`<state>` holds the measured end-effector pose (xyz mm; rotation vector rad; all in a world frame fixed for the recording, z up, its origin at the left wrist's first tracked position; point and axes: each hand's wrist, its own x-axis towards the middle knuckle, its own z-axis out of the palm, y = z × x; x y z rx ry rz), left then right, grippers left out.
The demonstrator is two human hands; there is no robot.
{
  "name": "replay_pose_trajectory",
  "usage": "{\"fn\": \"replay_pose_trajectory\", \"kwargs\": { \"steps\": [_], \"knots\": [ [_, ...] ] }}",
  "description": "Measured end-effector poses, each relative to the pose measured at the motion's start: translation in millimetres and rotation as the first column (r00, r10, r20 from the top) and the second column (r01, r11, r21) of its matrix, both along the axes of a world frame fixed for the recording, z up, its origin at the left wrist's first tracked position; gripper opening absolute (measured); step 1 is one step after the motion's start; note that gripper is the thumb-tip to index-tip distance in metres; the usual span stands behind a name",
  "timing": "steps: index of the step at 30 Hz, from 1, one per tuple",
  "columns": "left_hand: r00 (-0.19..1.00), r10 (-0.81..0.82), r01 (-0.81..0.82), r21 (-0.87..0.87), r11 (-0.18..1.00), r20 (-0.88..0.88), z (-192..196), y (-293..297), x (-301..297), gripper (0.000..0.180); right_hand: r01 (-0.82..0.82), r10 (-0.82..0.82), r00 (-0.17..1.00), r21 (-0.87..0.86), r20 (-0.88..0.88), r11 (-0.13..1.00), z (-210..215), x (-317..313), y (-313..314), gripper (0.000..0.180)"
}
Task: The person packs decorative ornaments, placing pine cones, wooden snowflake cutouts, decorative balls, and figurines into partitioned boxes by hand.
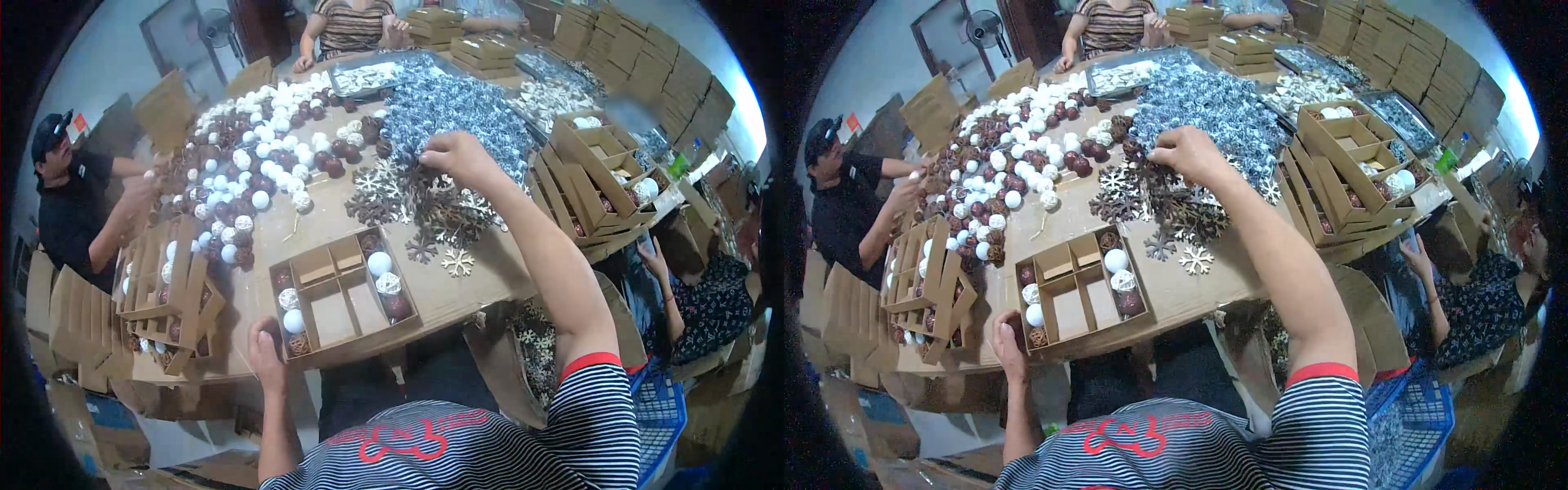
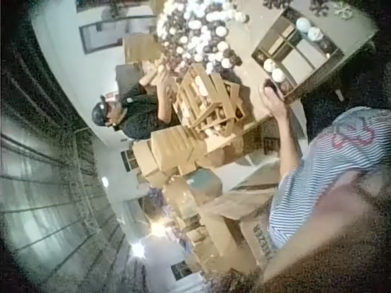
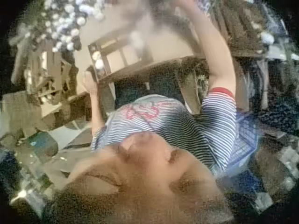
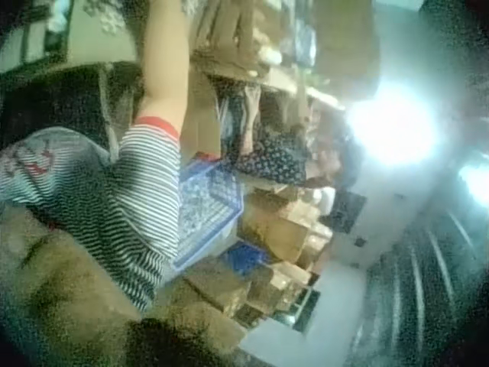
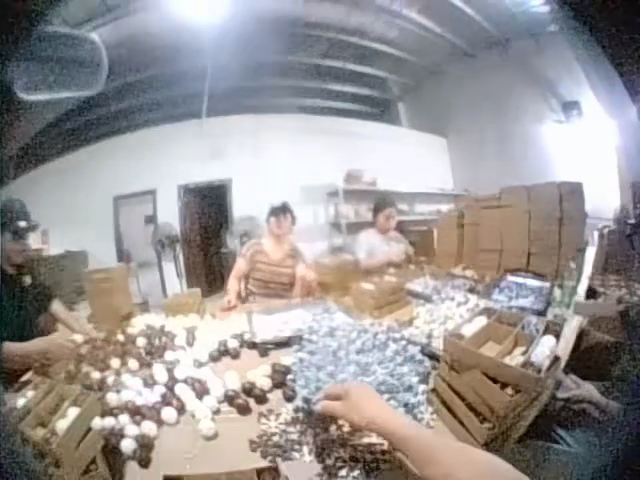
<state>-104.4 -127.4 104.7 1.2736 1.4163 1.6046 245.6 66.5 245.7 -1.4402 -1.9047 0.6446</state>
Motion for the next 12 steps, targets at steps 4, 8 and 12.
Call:
{"fn": "replay_pose_trajectory", "kwargs": {
  "steps": [4, 8, 12],
  "knots": [
    [0.990, 0.029, -0.021, 0.061, 0.998, -0.140, 16.6, 3.8, -8.0, 0.024, 0.022, -0.023, 0.998, -0.019, -0.061, 1.000, 3.9, 1.0, -7.8, 0.022],
    [0.971, 0.047, -0.003, 0.185, 0.983, -0.235, 64.9, 12.4, 11.1, 0.021, 0.018, -0.033, 0.980, -0.080, -0.195, 0.997, 12.1, -6.0, -19.9, 0.021],
    [0.909, -0.113, 0.193, 0.164, 0.968, -0.401, 106.2, 40.0, 40.1, 0.023, 0.033, -0.039, 0.989, -0.040, -0.145, 0.999, 16.0, -11.0, -27.6, 0.021]
  ]
}}
